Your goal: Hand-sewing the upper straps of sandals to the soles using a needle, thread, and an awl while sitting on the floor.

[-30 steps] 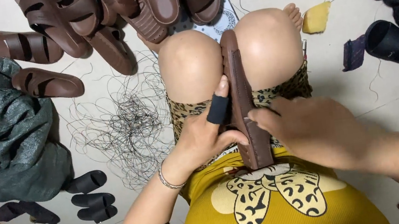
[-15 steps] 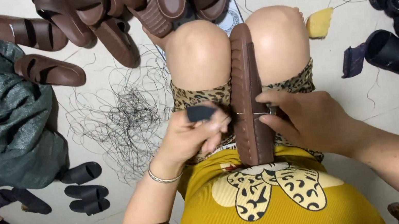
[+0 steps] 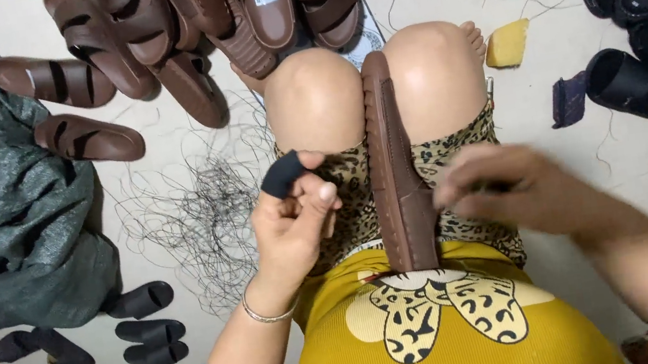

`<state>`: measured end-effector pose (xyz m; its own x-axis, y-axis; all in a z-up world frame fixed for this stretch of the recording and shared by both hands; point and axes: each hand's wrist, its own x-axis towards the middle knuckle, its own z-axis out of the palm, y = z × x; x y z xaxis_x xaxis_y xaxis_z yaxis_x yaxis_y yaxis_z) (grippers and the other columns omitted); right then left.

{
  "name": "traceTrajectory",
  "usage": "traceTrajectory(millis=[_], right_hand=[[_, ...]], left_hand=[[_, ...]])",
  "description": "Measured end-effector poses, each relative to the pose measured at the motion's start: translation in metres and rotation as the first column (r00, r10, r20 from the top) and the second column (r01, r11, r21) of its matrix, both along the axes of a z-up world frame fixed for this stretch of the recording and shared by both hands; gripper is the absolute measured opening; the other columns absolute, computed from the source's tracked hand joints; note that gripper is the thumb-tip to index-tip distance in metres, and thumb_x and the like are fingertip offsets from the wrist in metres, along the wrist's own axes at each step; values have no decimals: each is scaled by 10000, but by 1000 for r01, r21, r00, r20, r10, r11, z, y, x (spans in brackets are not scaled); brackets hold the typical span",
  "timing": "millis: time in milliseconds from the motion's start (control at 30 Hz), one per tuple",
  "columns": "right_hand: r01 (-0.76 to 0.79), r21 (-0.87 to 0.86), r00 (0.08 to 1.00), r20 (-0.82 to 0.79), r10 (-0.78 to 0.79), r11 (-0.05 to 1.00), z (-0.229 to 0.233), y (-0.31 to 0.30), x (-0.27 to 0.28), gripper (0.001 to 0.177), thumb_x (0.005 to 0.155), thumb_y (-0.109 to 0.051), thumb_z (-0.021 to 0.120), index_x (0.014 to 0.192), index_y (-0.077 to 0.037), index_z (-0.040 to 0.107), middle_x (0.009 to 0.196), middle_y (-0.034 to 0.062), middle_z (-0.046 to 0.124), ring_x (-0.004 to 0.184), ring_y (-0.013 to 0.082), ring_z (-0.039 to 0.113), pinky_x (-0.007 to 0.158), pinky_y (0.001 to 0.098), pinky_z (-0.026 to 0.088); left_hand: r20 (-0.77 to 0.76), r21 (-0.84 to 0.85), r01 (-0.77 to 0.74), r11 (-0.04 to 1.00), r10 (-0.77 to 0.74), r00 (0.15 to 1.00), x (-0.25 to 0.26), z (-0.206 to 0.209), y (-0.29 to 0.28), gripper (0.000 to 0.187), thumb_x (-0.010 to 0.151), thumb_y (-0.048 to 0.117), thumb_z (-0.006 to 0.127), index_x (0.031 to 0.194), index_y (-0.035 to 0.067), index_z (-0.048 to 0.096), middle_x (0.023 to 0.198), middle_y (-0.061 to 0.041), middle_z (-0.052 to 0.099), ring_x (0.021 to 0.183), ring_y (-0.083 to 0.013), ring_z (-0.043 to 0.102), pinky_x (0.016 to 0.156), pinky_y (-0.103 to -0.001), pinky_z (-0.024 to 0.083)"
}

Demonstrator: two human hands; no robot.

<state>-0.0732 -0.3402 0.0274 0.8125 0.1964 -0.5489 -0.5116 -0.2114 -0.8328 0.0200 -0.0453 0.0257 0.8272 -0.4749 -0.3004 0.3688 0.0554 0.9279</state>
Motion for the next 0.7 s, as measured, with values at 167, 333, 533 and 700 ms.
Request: traceTrajectory(millis=[167, 333, 533, 700], right_hand=[[-169, 671, 961, 274, -30, 722, 51, 0, 23, 368, 1035, -314, 558, 760, -76, 611, 693, 84, 656, 573, 195, 628, 517, 320, 529], [-108, -134, 907, 393, 153, 985, 18, 13, 3, 174, 775, -233, 784, 916, -199, 688, 884, -15, 665, 767, 127, 599, 665, 286, 510], [-247, 418, 938, 329, 108, 874, 22, 26, 29, 238, 1008, -199, 560, 804, -92, 622, 806, 31, 595, 775, 174, 563, 748, 325, 484], [-540, -175, 819, 117, 562, 823, 24, 13, 20, 238, 1004, -359, 551, 885, -167, 627, 974, -62, 670, 803, 136, 682, 735, 322, 493]], left_hand=[[168, 195, -81, 978, 48, 985, 14, 8, 14, 403, 1025, 90, 617, 1392, 29, 462, 1181, -176, 670, 1144, -226, 680, 1107, -365, 536], [193, 184, -74, 980, 38, 980, 7, 9, 4, 322, 1036, 155, 603, 1330, 49, 527, 1265, -155, 654, 1160, -221, 669, 856, -288, 577], [195, 182, 107, 978, -142, 970, 1, 5, 5, 307, 1028, 199, 616, 1285, 32, 594, 1296, -141, 662, 1170, -269, 694, 1067, -384, 587], [47, 432, 545, 718, -621, 782, 21, 0, 32, 433, 983, 301, 631, 1369, 114, 576, 1091, -32, 762, 997, -189, 754, 899, -341, 623]])
